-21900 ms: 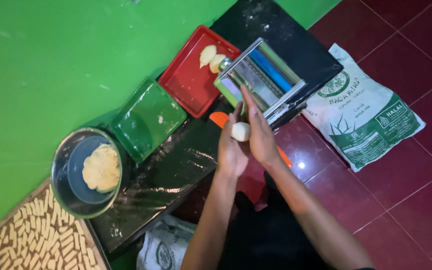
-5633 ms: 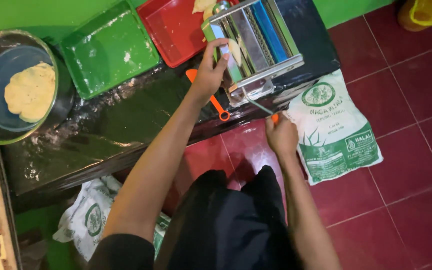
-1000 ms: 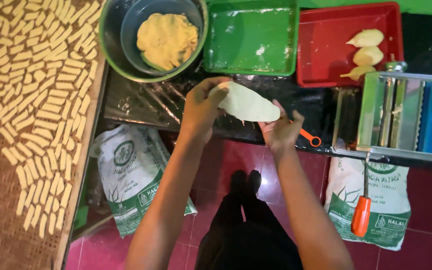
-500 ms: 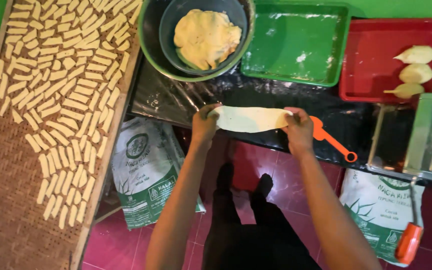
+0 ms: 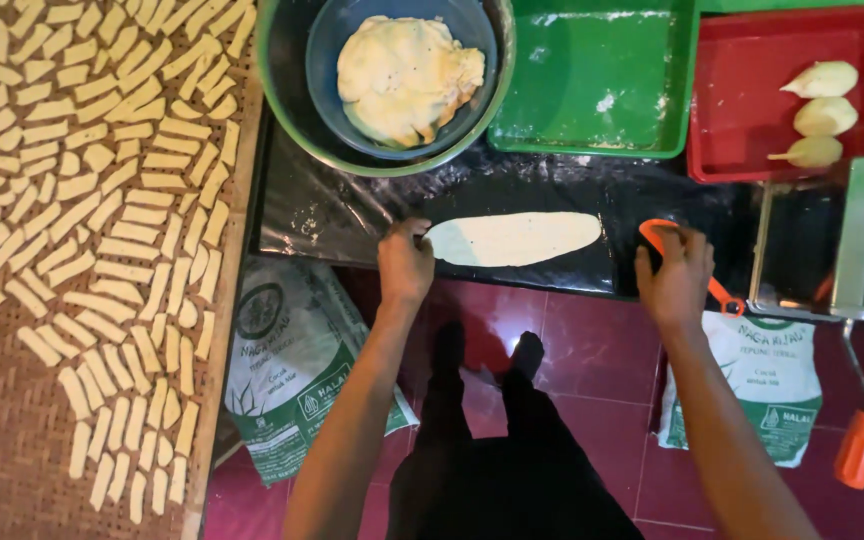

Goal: Rolling dough into balls, flattening them using a manual roller and by hand, then cutting them into strips with a knife to prepare snacks.

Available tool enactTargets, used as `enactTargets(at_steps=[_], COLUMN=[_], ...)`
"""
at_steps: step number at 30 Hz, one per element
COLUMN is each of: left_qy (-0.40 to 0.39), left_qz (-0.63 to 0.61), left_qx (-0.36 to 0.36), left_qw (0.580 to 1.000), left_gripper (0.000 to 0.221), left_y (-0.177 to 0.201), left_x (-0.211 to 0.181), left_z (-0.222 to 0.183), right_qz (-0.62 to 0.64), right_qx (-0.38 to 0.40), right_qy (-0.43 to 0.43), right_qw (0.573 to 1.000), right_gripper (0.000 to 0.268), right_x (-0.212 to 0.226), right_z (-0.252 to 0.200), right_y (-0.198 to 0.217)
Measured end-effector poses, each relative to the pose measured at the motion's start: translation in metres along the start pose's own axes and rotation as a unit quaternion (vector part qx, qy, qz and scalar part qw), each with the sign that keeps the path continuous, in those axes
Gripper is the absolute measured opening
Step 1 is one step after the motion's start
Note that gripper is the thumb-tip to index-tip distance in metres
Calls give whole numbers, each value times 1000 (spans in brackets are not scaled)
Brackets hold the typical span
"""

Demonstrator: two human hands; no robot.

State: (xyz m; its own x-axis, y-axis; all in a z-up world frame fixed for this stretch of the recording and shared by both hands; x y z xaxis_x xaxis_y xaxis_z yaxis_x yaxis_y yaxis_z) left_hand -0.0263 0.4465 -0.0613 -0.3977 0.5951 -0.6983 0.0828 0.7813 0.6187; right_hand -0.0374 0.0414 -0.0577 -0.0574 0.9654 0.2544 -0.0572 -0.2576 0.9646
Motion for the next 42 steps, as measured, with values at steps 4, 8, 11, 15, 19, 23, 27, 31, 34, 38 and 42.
enactTargets(at_steps=[4,8,11,15,19,23,27,31,34,38,42], left_qy=[-21,-147,-157,-216,-257,-251,-247,-296,-298,-285,-242], left_qz=[-4,-64,-72,30,95,123,140,161,120,40,39], left_qx=[2,-56,-58,-71,-70,-124,-142,-206,-191,-180,-199], left_qw=[1000,985,983,973,959,952,948,919,928,941,949], left_gripper=[18,14,18,26,26,15,13,9,11,11,13], left_y=[18,23,26,18,3,-2,1,-11,-6,8,11], left_x=[-9,1,-2,-5,-12,-17,-20,-3,-3,-7,-6], left_z=[-15,-21,-27,-40,-50,-60,-66,-54,-56,-54,-50], right_qz=[-1,17,-46,-106,-20,55,208,247,512,621,653], right_qx=[-22,-30,-18,9,15,38,96,218,120,113,144], right_qy=[-18,3,-31,-26,-55,-59,-117,-246,-277,-288,-301], right_qw=[1000,999,998,994,998,996,966,912,804,720,680], right_gripper=[32,34,35,32,32,19,29,75,41,35,24], right_x=[-19,4,-2,-7,-30,10,66,137,156,161,146], right_z=[-15,-24,-36,-42,-36,-33,-29,-22,-27,-27,-37], right_y=[4,37,32,26,7,27,51,51,45,39,21])
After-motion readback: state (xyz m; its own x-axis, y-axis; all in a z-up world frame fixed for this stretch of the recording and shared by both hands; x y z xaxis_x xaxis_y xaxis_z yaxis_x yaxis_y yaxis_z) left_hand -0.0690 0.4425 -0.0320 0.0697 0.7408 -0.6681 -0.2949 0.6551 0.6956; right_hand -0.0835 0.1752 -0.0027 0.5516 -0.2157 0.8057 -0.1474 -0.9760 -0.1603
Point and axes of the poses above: each hand's wrist, its own z-axis towards the middle knuckle, its own y-axis out of the back of the hand, x = y × z, the point moved 3 cm from there along z, towards the middle knuckle, and after that the axes turned 10 degrees about x, right-handed, at the moved point
